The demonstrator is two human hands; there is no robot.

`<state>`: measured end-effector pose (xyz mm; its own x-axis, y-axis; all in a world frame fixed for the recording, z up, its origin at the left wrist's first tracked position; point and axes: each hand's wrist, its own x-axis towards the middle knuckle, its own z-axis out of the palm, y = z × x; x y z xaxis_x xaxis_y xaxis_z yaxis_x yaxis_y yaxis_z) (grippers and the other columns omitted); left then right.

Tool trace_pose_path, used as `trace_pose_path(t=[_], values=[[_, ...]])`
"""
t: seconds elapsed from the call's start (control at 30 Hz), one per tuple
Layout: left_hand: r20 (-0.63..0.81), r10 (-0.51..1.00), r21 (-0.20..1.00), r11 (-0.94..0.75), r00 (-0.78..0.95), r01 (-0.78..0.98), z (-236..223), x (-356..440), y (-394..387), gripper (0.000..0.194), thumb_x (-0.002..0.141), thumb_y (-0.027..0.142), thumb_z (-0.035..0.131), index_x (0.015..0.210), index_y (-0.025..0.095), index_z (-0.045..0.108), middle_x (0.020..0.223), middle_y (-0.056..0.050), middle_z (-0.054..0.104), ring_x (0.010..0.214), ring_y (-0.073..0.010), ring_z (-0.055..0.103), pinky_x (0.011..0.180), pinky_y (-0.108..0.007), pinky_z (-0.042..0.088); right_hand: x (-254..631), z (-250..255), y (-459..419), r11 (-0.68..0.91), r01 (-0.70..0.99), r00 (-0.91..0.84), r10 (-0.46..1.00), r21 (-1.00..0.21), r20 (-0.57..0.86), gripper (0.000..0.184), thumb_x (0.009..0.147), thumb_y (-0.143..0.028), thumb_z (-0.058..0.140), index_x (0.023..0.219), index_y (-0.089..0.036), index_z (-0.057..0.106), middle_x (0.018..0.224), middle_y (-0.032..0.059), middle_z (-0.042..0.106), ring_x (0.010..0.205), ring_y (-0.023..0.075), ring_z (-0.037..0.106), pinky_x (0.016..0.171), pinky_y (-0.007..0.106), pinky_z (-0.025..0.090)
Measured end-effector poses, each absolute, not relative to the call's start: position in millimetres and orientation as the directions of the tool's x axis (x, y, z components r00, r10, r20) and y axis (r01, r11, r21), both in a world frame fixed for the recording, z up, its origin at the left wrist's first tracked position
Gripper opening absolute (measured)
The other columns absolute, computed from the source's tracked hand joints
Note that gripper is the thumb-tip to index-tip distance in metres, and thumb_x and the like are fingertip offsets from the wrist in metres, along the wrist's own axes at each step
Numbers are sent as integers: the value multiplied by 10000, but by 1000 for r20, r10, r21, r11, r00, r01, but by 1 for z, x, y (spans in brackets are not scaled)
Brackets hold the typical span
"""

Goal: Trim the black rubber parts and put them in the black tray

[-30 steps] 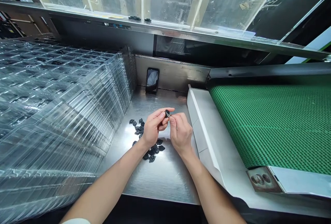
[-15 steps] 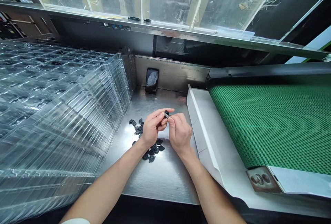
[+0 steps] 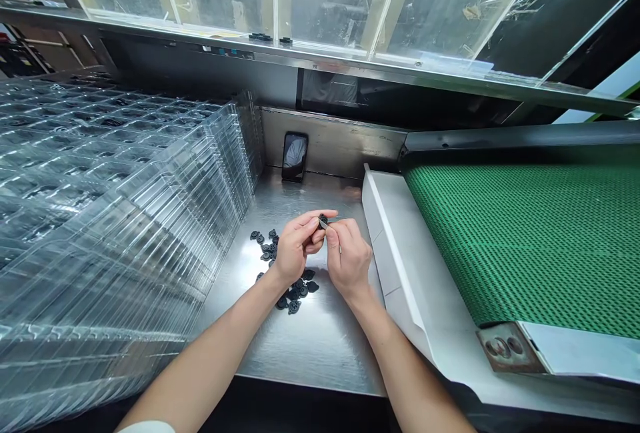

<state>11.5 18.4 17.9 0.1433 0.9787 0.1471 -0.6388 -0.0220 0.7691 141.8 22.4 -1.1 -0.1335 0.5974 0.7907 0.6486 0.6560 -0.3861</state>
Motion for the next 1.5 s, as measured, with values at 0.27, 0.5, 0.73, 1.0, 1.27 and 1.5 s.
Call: trace_pose_path(t=[0.27,0.5,0.73,1.0,1.27,1.5], values=[[132,985,755,-26,114,-655,19,15,17,400,876,385,711,1154,98,722,663,31,434,500,-42,311,473,-193,161,144,4,21,687,459,8,631,-564,776,291,1099,-278,409,1034,-206,683,971,71,654,917,214,636,799,346,495],[-36,993,676,109,114,-729,13,18,22,290,878,354,720,1071,150,646,678,36,506,468,-68,429,411,-175,275,143,3,22,639,372,80,701,-673,709,259,1085,-344,488,1014,-207,695,959,55,637,887,208,611,749,339,484],[-117,993,502,49,-12,-864,9,21,28,92,1000,154,506,996,144,598,940,-85,716,895,-173,717,859,-305,564,133,-4,18,654,363,-46,724,-664,688,120,1007,-313,641,1020,-206,693,915,34,641,683,156,539,580,285,419],[-36,998,496,62,51,-866,12,25,22,100,1024,181,500,990,155,589,1199,-143,720,1162,-233,686,1001,-349,489,133,-14,25,591,430,-107,784,-682,612,216,960,-293,652,1165,-234,690,971,30,665,661,156,539,616,294,447],[-12,1000,557,19,15,-830,11,26,21,76,1014,239,530,1010,178,576,1238,-121,705,1065,-222,707,915,-351,526,130,-10,25,428,216,-16,900,-877,435,128,867,-335,735,866,-217,687,877,21,674,750,175,576,682,292,466],[-7,983,755,-115,-183,-646,8,22,25,126,803,221,673,905,154,641,823,-19,609,666,-105,572,563,-203,454,133,4,24,231,-121,53,973,-965,226,326,821,-477,798,849,-198,632,681,-34,528,564,117,433,523,249,364]])
